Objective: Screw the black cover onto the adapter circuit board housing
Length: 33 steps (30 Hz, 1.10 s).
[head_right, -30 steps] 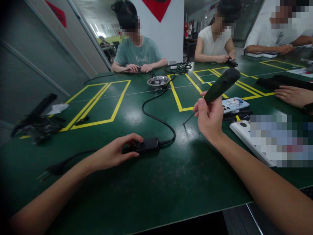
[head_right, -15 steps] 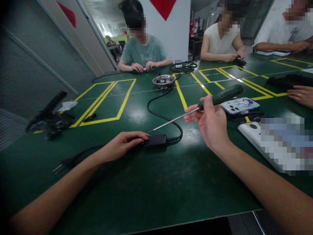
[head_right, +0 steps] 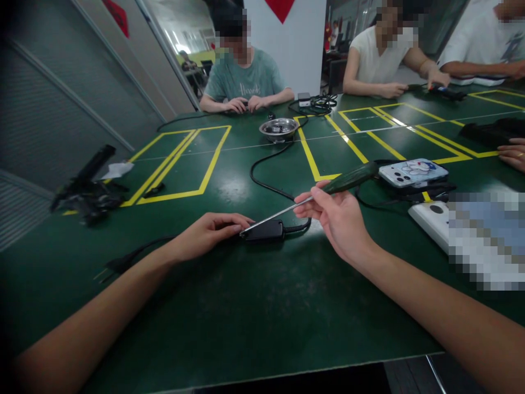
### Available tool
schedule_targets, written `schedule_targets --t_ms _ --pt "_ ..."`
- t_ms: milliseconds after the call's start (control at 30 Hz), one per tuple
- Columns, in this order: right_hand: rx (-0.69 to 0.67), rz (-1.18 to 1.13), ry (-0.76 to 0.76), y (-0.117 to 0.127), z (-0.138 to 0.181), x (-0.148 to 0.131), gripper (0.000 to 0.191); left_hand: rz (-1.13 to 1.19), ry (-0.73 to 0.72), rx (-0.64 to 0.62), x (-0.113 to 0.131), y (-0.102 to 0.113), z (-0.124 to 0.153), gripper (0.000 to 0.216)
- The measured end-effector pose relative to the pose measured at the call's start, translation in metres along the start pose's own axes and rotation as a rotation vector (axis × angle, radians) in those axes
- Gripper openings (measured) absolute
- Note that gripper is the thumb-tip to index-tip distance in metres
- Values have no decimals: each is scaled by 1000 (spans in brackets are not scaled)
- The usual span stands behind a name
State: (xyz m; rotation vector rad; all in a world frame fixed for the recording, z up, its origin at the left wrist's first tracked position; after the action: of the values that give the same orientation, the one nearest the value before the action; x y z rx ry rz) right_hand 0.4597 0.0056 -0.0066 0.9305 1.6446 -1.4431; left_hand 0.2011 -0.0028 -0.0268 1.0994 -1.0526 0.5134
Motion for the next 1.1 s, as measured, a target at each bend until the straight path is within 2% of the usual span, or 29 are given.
schedule_targets --t_ms 267,533,733,933,1100 --pt "16 11 54 3 -3 -3 4 11 26 2 -2 0 -1 24" --pt "24 28 37 1 -1 1 8 4 39 7 2 1 1 30" --pt "31 57 48 0 0 2 9 30 -1 28 4 -5 1 23" --pt "57 98 74 1 -1 -1 10 8 33 54 6 -10 0 20" --pt "24 81 110 1 1 -6 11 -104 1 10 13 -12 3 25"
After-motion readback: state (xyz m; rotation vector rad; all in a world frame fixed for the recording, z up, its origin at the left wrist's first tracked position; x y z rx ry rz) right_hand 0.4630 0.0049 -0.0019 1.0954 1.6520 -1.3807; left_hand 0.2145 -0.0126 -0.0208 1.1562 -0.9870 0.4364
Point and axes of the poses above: each hand's wrist, its own z-axis away from the middle knuckle, its own y-axis out of the back of the hand, x = y × z, the point moved 4 cm from there along -z, towards the middle knuckle, and after that the axes turned 6 degrees about x, right-handed, at the moved point
